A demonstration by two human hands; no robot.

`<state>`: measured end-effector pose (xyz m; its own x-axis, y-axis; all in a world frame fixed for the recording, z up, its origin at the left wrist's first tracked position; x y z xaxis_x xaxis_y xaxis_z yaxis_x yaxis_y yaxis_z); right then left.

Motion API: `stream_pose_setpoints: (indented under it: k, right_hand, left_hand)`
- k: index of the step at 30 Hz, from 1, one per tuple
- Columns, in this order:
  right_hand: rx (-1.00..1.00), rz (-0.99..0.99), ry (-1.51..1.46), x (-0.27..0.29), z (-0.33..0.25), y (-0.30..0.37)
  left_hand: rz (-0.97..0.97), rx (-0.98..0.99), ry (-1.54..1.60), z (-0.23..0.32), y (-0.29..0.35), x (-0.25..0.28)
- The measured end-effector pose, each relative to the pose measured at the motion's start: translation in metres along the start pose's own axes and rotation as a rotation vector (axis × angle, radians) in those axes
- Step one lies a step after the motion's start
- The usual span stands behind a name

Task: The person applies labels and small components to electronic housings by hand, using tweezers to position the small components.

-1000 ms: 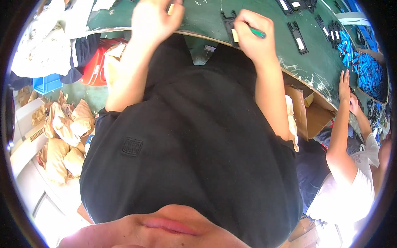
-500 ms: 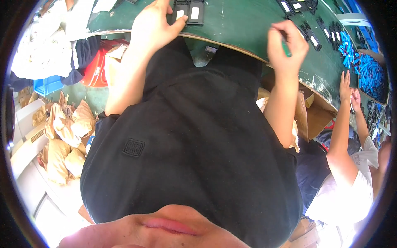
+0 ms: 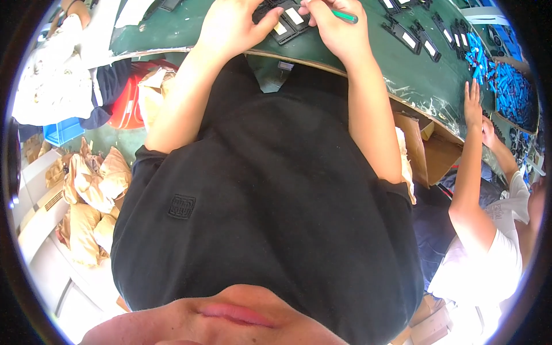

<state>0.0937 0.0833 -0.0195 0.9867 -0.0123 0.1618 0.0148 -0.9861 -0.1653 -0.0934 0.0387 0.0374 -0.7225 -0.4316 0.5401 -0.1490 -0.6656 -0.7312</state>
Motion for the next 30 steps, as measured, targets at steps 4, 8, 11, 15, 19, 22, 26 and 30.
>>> stream_pose_setpoints:
  k: [4, 8, 11, 15, 19, 22, 26, 30]
  right_hand:
    - [0.046, -0.068, 0.042, 0.002, -0.02, -0.011]
    - [-0.055, 0.024, -0.001, 0.012, -0.004, -0.013]
    - [0.035, 0.004, 0.011, 0.009, 0.007, -0.006]
    - [0.068, -0.07, -0.185, 0.014, 0.007, -0.006]
    - [0.052, -0.076, -0.116, 0.008, 0.011, -0.007]
    - [0.08, -0.086, -0.07, 0.005, 0.011, -0.007]
    - [0.121, -0.1, -0.009, 0.001, 0.011, -0.007]
    - [0.146, -0.094, 0.003, 0.0, 0.009, -0.005]
  left_hand:
    - [0.012, -0.064, 0.047, 0.003, 0.003, -0.008]
    - [-0.054, 0.028, 0.068, -0.002, 0.002, -0.011]
    - [-0.062, -0.025, 0.05, -0.006, 0.002, -0.015]
    - [-0.113, -0.012, 0.033, -0.009, 0.005, -0.02]
    - [-0.123, -0.022, -0.014, -0.009, 0.006, -0.023]
    - [-0.129, -0.021, -0.03, -0.01, 0.007, -0.025]
    - [-0.117, -0.004, -0.008, -0.011, 0.006, -0.023]
    - [-0.121, -0.004, -0.015, -0.01, 0.006, -0.023]
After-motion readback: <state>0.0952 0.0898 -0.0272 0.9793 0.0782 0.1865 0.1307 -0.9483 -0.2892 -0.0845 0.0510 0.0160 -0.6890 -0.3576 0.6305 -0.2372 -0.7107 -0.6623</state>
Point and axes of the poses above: each hand's wrist, its own y-axis away from the middle knuckle, its own x-axis out of the back of the hand, z = x × y, the point moved 7 cm from there along -y, towards the middle knuckle, and after that the axes turned 13 degrees about z, right-handed, at the moved point
